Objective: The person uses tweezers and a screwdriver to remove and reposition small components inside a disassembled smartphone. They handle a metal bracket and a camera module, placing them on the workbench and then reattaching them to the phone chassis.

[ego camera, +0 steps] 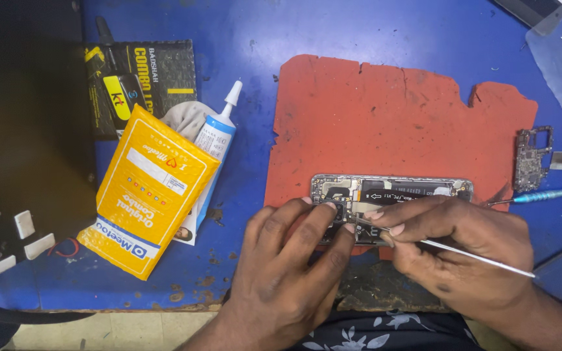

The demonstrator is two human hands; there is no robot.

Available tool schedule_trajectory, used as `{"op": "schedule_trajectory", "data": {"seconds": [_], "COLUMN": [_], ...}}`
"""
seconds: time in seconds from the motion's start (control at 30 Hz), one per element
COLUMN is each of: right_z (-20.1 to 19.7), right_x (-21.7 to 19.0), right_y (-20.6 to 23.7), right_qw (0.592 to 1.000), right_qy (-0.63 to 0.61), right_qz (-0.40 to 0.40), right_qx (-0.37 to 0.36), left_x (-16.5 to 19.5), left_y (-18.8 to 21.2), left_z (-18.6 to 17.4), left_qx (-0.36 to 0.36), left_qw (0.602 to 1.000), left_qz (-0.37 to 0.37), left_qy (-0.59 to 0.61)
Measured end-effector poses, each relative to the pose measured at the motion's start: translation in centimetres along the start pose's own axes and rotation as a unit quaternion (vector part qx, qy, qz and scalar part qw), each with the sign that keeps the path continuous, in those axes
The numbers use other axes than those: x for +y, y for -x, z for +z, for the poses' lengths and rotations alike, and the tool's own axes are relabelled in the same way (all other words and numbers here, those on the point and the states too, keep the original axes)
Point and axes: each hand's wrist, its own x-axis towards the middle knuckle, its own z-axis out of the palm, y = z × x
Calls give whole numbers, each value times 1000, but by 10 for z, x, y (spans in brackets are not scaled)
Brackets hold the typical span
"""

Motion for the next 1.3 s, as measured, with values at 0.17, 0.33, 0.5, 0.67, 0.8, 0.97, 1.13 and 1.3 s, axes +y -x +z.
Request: {"op": "schedule_trajectory", "data": {"seconds": [0.17, 0.33, 0.5, 0.67, 0.8, 0.97, 1.13, 1.3], "right_z": [-2, -2, -4, -2, 0, -1, 0, 2], "right_x": [2, 1, 1, 0, -1, -1, -1, -2], "right_y": [0, 0, -1, 0, 1, -1, -2, -4], "right_qw": [999, 1000, 1000, 1000, 999, 1000, 1000, 1000], "right_qy": [-33, -2, -1, -2, -23, 9, 19, 18], "right_qz": [2, -23, -15, 14, 22, 3, 5, 1], "right_qx": [3, 14, 7, 10, 5, 5, 4, 5], "left_x": [1, 3, 3, 2, 2, 1, 1, -1], "left_y": [-2, -4, -4, -2, 0, 0, 1, 1], "left_z": [1, 2, 3, 4, 5, 5, 5, 6], "left_qx": [1, -4, -10, -16, -16, -18, -23, -20], "left_qw": [1000, 1000, 1000, 999, 998, 998, 998, 998], "left_qz": [-2, -1, 8, 12, 15, 14, 10, 14], "left_qy": [-3, -15, -25, -42, -59, -54, -57, -61]}}
